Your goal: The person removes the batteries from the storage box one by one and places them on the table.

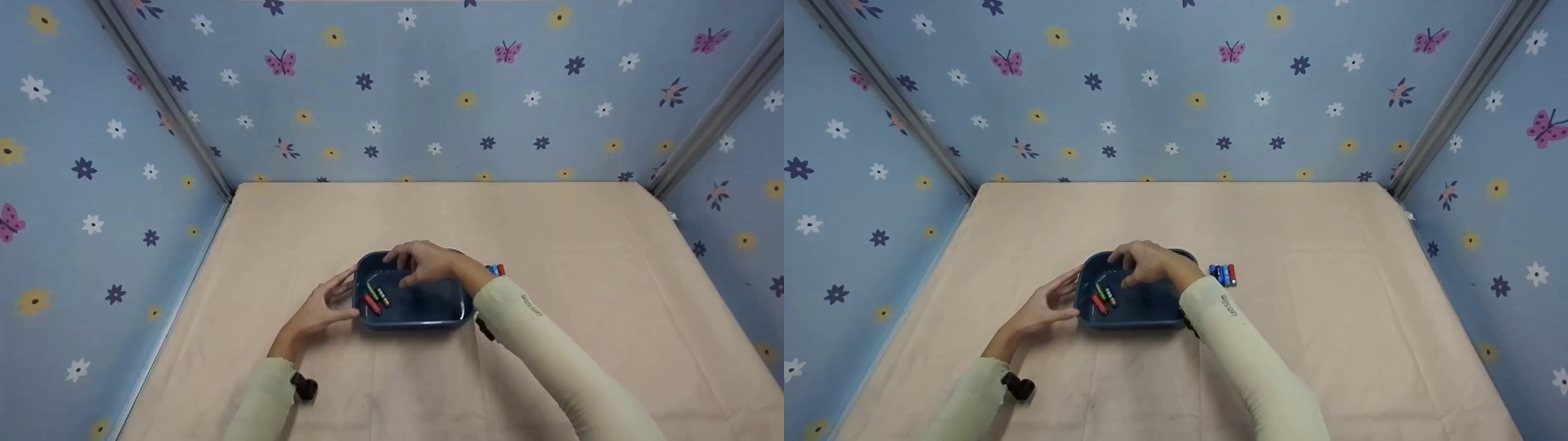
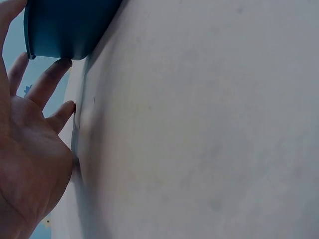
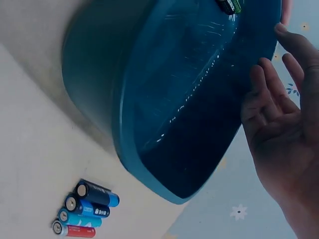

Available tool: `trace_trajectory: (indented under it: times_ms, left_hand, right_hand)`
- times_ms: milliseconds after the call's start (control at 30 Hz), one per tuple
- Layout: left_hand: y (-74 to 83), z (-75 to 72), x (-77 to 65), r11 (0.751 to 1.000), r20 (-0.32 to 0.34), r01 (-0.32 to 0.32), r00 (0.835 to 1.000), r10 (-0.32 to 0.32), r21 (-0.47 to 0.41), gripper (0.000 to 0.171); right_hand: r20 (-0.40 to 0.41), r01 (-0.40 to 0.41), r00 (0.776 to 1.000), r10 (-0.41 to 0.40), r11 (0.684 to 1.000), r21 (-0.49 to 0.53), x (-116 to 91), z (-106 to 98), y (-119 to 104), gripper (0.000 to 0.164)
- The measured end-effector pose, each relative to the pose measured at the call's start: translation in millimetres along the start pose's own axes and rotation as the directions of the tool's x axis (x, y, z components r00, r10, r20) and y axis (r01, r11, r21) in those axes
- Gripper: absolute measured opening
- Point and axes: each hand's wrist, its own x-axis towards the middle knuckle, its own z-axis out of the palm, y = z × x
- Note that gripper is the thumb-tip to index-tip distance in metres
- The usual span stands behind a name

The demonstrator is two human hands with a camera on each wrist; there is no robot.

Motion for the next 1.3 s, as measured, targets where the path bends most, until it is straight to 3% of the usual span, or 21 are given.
trace_trajectory:
  times_ms: [233,400,600,867,1100,1300]
  left_hand:
    - [-0.5,0.1,-0.4,0.999,-0.015,0.03,0.999,-0.03,0.024,0.094]
    - [-2.1,0.1,-1.2,0.999,-0.009,0.032,0.999,-0.032,0.018,0.094]
    - [-3.1,-1.9,0.0,1.0,0.001,0.001,1.0,-0.001,0.002,0.094]
    - [-5.0,-3.4,1.4,0.999,0.014,-0.038,0.999,0.038,-0.001,0.094]
    - [-4.4,-2.7,2.4,0.998,0.021,-0.053,0.998,0.054,-0.033,0.095]
    - [-4.5,-2.0,1.5,1.0,-0.003,-0.027,1.0,0.027,0.014,0.094]
  right_hand:
    - [0.111,-0.044,0.993,0.037,0.997,0.062,7.3,5.0,2.9,0.064]
    - [0.132,-0.046,0.991,0.034,0.995,0.089,13.9,12.8,4.0,0.064]
    - [0.132,-0.043,0.991,0.024,0.989,0.14,19.4,21.5,3.8,0.063]
    - [0.125,-0.096,0.989,0.076,0.981,0.169,24.2,35.4,2.3,0.057]
    - [0.087,-0.096,0.992,0.088,0.991,0.096,28.3,45.4,0.5,0.053]
    - [0.039,-0.114,0.993,0.112,0.992,0.05,31.6,54.6,0.6,0.052]
